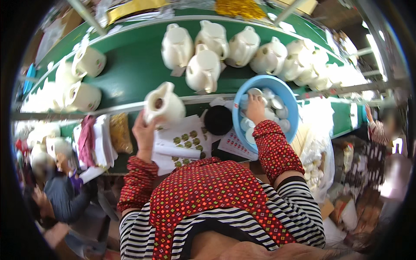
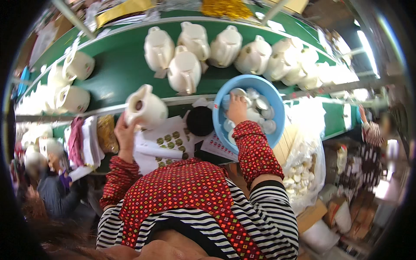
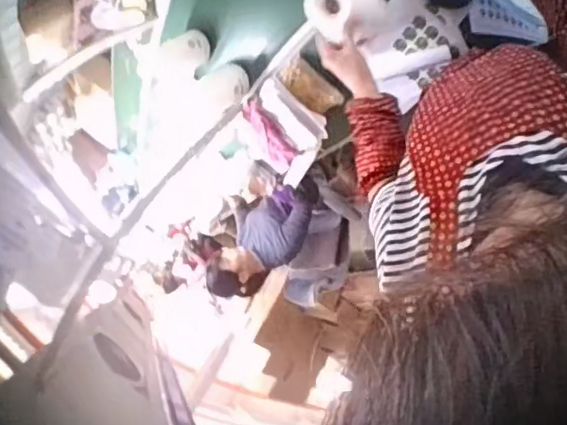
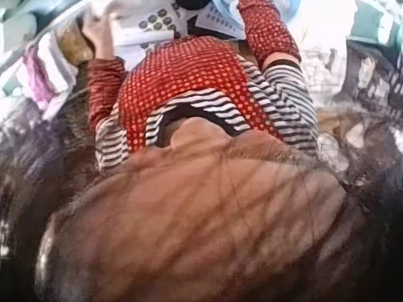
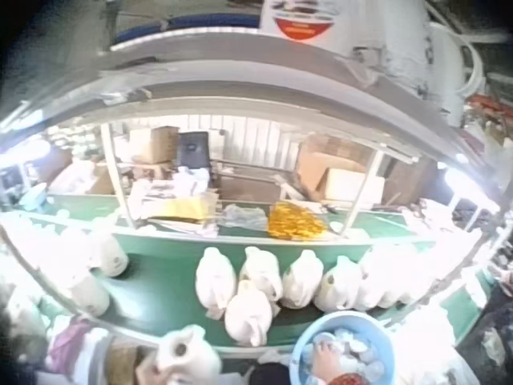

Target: The person repeatedly picks up white plastic pitchers from a green workbench, applies small stickers to their sides, and places them back on the bench. The person also handles sticker sheets and a blue bowl of white plastic lids.

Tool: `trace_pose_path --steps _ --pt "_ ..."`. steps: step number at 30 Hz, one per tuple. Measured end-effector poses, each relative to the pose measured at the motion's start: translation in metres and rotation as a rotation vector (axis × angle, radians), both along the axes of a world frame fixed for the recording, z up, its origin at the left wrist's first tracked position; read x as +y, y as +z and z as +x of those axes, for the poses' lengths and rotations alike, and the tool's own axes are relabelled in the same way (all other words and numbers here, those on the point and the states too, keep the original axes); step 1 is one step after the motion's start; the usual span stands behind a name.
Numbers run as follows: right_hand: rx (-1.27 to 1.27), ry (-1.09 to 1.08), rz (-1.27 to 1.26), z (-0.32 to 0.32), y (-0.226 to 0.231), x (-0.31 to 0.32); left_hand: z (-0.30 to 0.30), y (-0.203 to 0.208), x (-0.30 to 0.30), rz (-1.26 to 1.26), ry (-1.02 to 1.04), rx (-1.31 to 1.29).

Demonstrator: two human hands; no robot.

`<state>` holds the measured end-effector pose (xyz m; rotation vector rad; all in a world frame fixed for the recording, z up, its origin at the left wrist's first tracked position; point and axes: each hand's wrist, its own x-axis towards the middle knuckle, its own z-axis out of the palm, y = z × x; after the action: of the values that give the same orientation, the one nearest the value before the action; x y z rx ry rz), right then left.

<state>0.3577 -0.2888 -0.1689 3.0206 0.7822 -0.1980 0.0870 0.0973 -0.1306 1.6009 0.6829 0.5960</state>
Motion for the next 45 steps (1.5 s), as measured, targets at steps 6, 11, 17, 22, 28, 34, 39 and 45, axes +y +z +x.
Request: trace_pose_path --steps 6,11,17,22,28,34,39,45 --pt "0.024 -0.036 -0.018 0.0 0.011 0.015 -0.034 0.021 -0.069 0.066 -0.027 0.292" --pt "-0.122 0.064 0.426 -0.023 0.068 0.041 -0.036 0.003 -0.068 0.17 -0.082 0.212" --pt "0.236 0.684 0.674 -0.11 0.154 0.153 -0.031 0.006 -0.082 0.141 -0.106 0.255" --pt "0.101 1.004 0.278 -0.134 0.157 0.221 -0.032 0.011 -0.078 0.096 -0.131 0.319" --pt "0.178 1.093 0.157 -0.128 0.152 0.248 -0.035 0.011 -0.076 0.08 -0.13 0.308" --pt "0.217 1.188 0.079 -0.129 0.164 0.249 -0.039 0.007 -0.076 0.142 -0.125 0.325" --pt "0.249 1.311 0.001 -0.119 0.165 0.255 -0.039 0.008 -0.076 0.156 -0.139 0.327" --pt "0.18 0.895 -0.204 -0.147 0.199 0.272 -0.039 0.008 -0.076 0.169 -0.137 0.356"
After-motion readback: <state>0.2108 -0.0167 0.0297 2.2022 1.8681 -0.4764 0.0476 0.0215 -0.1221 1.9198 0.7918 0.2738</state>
